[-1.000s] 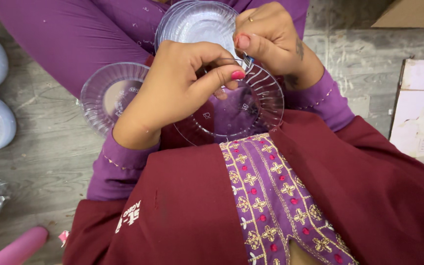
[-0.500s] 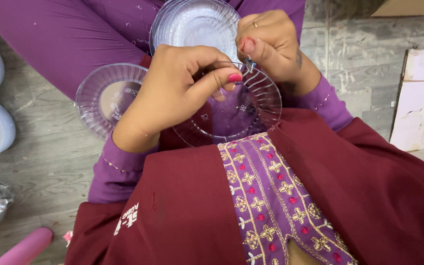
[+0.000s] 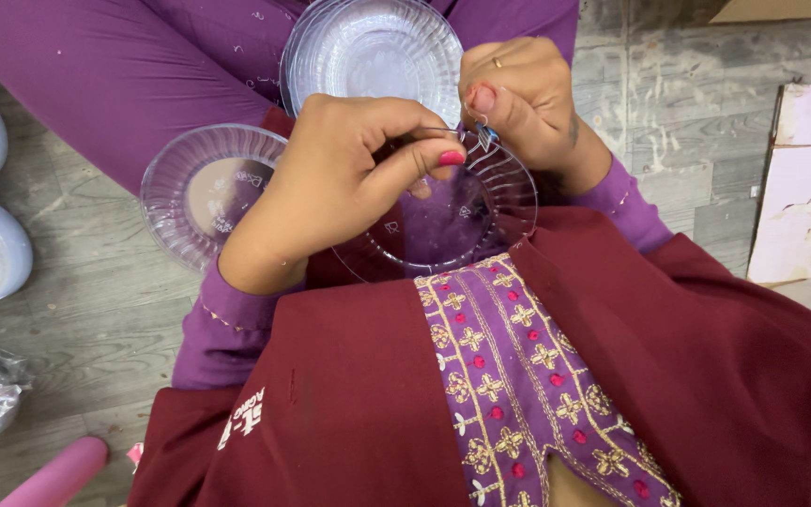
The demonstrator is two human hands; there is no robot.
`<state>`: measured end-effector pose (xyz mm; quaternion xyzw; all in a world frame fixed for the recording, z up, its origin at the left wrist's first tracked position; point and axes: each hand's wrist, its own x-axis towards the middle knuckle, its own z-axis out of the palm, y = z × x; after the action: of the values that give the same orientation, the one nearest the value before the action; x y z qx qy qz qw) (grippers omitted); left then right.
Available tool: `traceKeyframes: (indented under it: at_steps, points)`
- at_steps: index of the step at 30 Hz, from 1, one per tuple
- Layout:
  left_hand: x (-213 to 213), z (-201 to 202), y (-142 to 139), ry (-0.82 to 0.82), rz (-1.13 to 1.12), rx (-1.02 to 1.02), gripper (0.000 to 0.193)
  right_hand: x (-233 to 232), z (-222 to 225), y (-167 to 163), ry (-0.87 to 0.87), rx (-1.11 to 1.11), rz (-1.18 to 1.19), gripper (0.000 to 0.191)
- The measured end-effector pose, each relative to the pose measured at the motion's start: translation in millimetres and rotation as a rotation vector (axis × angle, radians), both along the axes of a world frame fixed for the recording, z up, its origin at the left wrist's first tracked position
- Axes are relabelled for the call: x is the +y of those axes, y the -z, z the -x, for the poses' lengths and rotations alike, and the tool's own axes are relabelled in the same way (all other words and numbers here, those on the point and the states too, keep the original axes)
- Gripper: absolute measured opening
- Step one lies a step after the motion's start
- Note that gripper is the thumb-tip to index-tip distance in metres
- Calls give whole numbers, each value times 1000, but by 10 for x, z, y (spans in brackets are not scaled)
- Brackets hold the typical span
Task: The person sits on the floor and uses a small blue utility knife to trim the edges of clear plastic lids. They hold each lid in one hand and carefully cut around the rim with the other, then place the trimmed lid into a nearby cardboard box.
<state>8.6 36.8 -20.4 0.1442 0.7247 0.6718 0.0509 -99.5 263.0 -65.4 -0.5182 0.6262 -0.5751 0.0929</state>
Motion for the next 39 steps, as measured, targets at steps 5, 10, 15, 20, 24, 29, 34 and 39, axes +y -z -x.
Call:
traceKeyframes:
  at_steps: [5,10,15,20,24,29,34,39]
  points:
    - [5,-13,1,-16,36,18,13,54,-43,-52,43,107,7,42]
    - [4,-10,-4,-8,30,17,14,56,-96,-84,118,168,7,44]
    - [-11,0,-26,0,97,86,15,-32,-100,-18,123,95,86,46]
    - [-17,7,-22,15,91,150,14,-52,-53,-5,112,103,65,44]
    - [-2,4,14,11,32,72,12,-43,-31,0,71,129,97,42]
    - [14,-6,63,6,18,57,12,11,-28,0,61,129,46,40]
    - [19,-13,89,10,7,46,12,68,-47,-8,63,138,11,39]
    - [31,-11,114,13,10,36,12,74,-64,21,68,123,20,40]
